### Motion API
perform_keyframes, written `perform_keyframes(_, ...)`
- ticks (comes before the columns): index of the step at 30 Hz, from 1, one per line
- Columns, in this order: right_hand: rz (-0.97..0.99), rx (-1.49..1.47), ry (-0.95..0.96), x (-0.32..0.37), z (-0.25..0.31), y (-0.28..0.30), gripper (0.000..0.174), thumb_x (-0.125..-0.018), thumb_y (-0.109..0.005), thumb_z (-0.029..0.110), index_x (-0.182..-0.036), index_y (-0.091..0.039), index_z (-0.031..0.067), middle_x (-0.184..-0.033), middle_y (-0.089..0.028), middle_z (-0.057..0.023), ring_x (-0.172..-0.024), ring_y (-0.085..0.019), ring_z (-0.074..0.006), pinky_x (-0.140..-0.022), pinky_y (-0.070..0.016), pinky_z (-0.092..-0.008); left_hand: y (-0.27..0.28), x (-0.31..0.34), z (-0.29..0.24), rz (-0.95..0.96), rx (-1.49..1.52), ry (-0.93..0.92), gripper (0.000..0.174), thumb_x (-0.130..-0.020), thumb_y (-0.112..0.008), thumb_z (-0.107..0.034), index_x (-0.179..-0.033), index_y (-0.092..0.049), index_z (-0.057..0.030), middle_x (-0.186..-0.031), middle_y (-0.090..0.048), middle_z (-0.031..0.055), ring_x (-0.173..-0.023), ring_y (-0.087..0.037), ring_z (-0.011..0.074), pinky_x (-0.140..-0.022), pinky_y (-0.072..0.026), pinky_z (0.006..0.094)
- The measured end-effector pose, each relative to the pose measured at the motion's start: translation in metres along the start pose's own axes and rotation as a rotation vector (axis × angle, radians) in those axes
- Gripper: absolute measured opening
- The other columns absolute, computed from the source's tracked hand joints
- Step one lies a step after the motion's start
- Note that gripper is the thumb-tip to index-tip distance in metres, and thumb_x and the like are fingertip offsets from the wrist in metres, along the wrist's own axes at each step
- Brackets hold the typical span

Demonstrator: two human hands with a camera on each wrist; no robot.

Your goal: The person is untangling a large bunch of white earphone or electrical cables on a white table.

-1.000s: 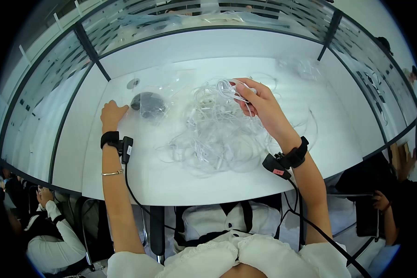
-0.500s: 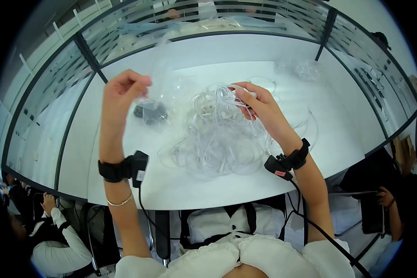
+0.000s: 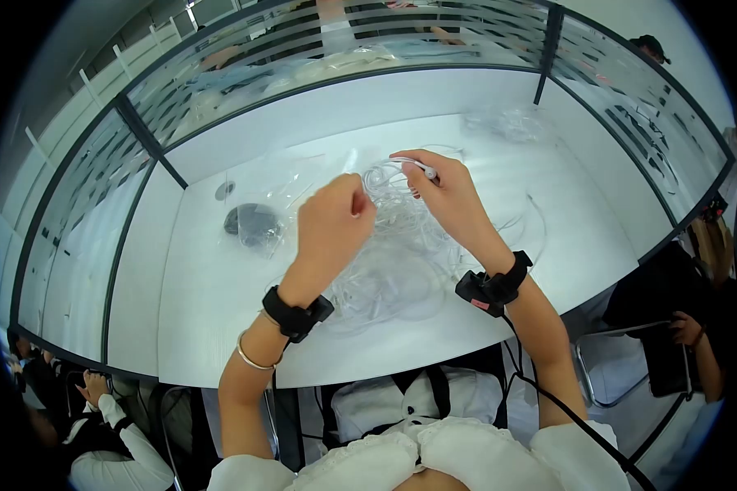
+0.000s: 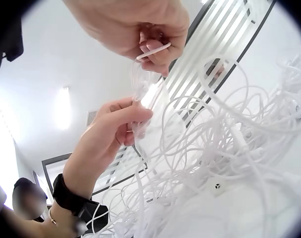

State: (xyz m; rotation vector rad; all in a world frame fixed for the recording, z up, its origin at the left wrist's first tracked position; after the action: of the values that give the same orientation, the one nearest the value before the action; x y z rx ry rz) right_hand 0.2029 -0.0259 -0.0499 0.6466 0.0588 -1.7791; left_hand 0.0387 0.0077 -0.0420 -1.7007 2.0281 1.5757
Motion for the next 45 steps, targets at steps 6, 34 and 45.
perform_keyframes(6, -0.125, 0.298, 0.128, 0.001, 0.007, 0.017, 0.023, -0.09, -0.058, 0.012, -0.108, -0.066, 0.0006, -0.073, -0.063, -0.0232, -0.061, -0.057, -0.0323, -0.058, -0.0451, -0.0373, -0.011, -0.002, -0.002, 0.08, 0.032, 0.073, 0.02, -0.078, -0.065, -0.013, -0.066, -0.053, -0.0026, -0.056, -0.054, 0.0075, -0.05, -0.053, 0.0194, -0.05, -0.0406, 0.0314)
perform_keyframes(34, -0.001, 0.072, 0.04, -0.008, -0.026, 0.007, 0.028, -0.086, -0.056, 0.013, -0.106, -0.067, -0.0026, -0.069, -0.061, -0.0157, -0.057, -0.05, -0.0169, -0.056, -0.0423, -0.0319, -0.017, -0.003, -0.028, 0.032, 0.069, -0.295, 0.012, -0.077, -0.066, -0.004, -0.072, -0.055, -0.0039, -0.087, -0.053, 0.0075, -0.083, -0.049, 0.0257, -0.077, -0.0379, 0.0365)
perform_keyframes(45, 0.255, -0.094, -0.11, 0.002, -0.008, -0.002, 0.043, -0.091, -0.054, 0.015, -0.13, -0.05, -0.0003, -0.079, -0.062, -0.008, -0.067, -0.055, -0.0107, -0.061, -0.0448, -0.0264, -0.019, 0.0, -0.036, 0.089, 0.219, -0.396, 0.014, -0.075, -0.07, -0.004, -0.073, -0.056, -0.0058, -0.127, -0.051, 0.0107, -0.119, -0.044, 0.0325, -0.099, -0.0332, 0.0435)
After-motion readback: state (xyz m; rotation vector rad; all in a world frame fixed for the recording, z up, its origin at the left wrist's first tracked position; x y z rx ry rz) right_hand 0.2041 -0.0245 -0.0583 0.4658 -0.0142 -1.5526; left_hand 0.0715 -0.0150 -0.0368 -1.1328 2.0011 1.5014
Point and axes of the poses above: each hand's wrist, its own x-axis away from the middle knuckle, its own y-axis out of the back of the hand, z = x × y, the point moved 5 cm from there along -x, towards the middle knuckle
